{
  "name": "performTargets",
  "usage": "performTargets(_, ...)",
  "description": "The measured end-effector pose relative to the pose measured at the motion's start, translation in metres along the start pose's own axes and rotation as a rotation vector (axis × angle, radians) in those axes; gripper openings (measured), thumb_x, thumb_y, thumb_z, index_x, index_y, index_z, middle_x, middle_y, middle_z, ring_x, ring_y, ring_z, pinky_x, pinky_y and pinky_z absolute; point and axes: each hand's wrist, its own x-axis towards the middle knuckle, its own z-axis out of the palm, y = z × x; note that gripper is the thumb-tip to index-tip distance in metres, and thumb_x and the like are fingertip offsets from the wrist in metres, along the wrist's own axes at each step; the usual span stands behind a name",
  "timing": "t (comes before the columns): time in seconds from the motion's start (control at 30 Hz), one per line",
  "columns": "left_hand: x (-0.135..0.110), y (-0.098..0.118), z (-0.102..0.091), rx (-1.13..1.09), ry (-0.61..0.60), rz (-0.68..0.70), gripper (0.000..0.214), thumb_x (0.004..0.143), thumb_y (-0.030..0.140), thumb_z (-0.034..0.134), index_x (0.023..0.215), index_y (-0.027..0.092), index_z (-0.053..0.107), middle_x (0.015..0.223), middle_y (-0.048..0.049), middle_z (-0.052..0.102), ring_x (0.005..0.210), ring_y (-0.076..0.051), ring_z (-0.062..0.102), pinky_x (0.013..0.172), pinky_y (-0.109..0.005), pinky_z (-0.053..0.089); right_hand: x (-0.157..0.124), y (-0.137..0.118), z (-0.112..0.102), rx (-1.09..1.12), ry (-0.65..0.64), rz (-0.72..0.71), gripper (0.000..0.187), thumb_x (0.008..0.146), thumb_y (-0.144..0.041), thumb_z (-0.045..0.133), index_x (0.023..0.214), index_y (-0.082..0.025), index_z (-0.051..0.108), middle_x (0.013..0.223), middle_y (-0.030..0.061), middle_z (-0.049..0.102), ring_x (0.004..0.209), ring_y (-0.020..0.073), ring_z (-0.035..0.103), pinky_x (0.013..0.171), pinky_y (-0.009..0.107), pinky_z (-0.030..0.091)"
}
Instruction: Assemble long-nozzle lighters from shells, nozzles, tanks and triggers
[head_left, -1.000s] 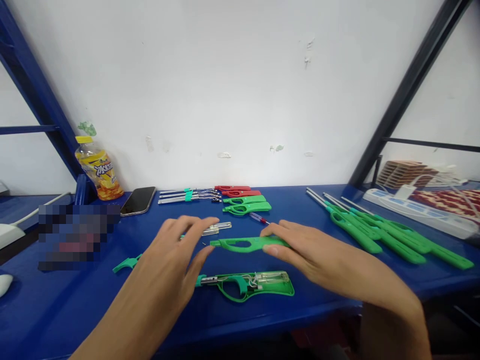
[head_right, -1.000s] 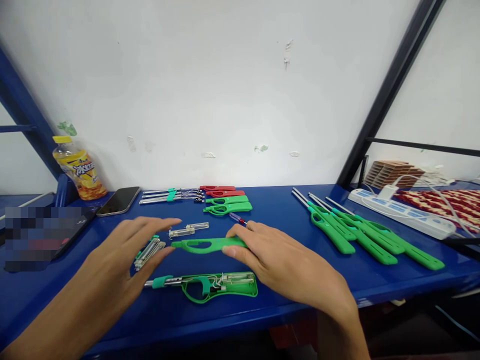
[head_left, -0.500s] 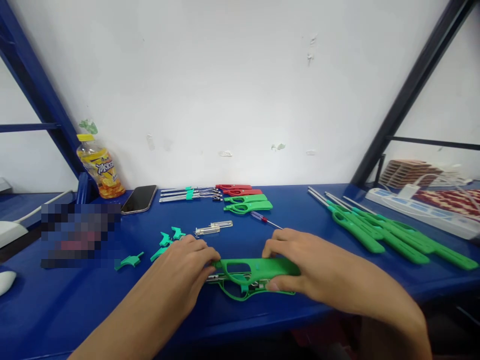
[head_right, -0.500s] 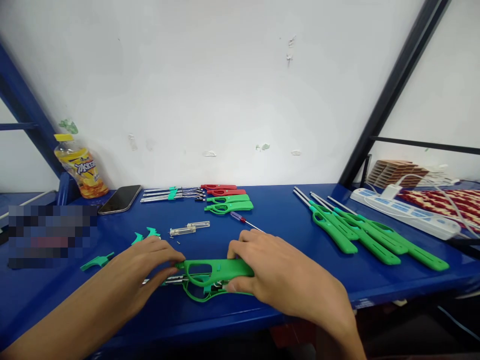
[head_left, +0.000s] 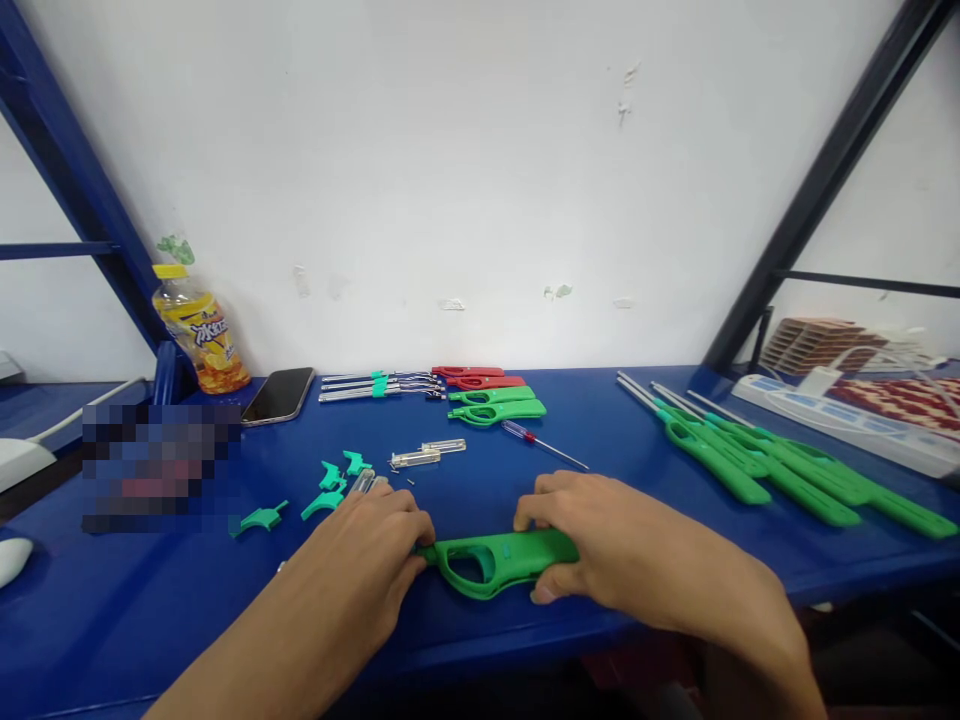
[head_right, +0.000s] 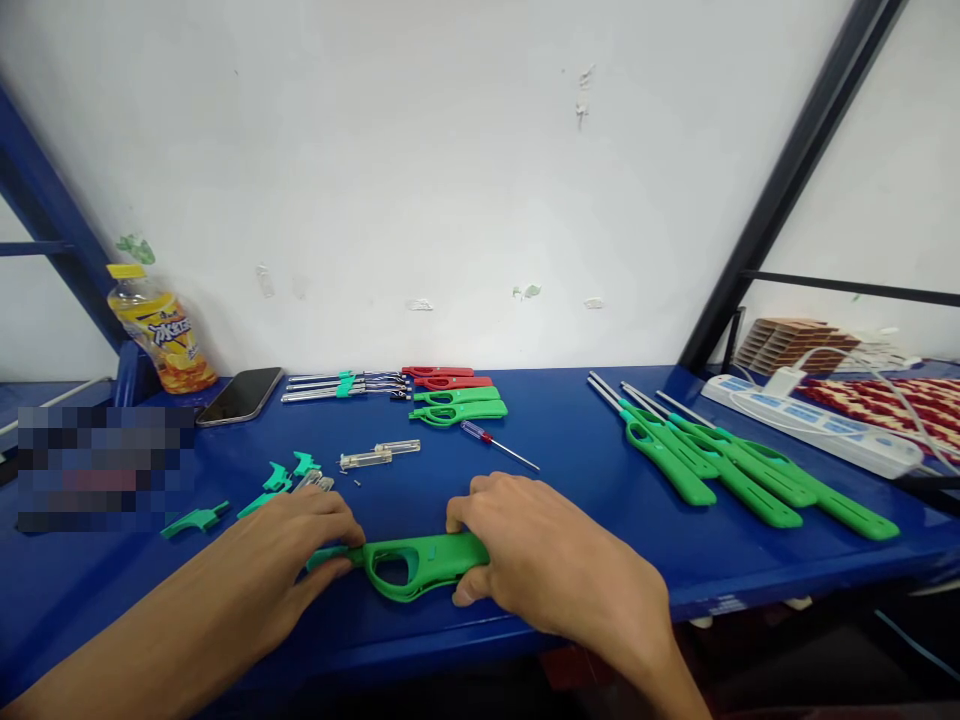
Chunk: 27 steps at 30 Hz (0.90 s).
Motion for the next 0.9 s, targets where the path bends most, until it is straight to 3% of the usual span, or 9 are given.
performTargets(0.3, 0.001, 0.009, -0.010, 0.000, -0.081, -0.035, 0.026, 0.099, 0.009, 0.058, 0.105, 0.021, 0.080, 0.113, -0.0089, 0.078, 0.111, -0.033, 0.070, 0.101, -0.051, 0.051, -0.003, 0.002, 0.001, 0.036, -0.006, 0.016, 0.032, 0.087, -0.034, 0.088, 0.112, -0.029, 0.070, 0.111, -0.0014, 0.070, 0.108, 0.0253, 0.064, 0.086, 0.034, 0.040)
performTargets(0.53, 0.001, 0.009, -0.011, 0.008, -0.070, -0.043, 0.024, 0.098, 0.010, 0.059, 0.102, 0.022, 0.080, 0.111, -0.0085, 0.078, 0.108, -0.031, 0.071, 0.097, -0.046, 0.054, -0.003, 0.008, -0.003, 0.057, 0.001, -0.004, 0.023, 0.090, -0.032, 0.083, 0.109, -0.030, 0.070, 0.111, -0.0013, 0.073, 0.107, 0.0250, 0.066, 0.084, 0.033, 0.042)
performTargets(0.9, 0.001, 0.011, -0.011, 0.019, -0.070, -0.045, 0.023, 0.098, 0.009, 0.060, 0.104, 0.021, 0.080, 0.111, -0.0084, 0.077, 0.110, -0.032, 0.071, 0.098, -0.047, 0.054, 0.001, 0.013, 0.000, 0.055, -0.004, -0.015, 0.022, 0.090, -0.028, 0.083, 0.109, -0.030, 0.071, 0.108, -0.0033, 0.075, 0.104, 0.0226, 0.067, 0.082, 0.031, 0.041)
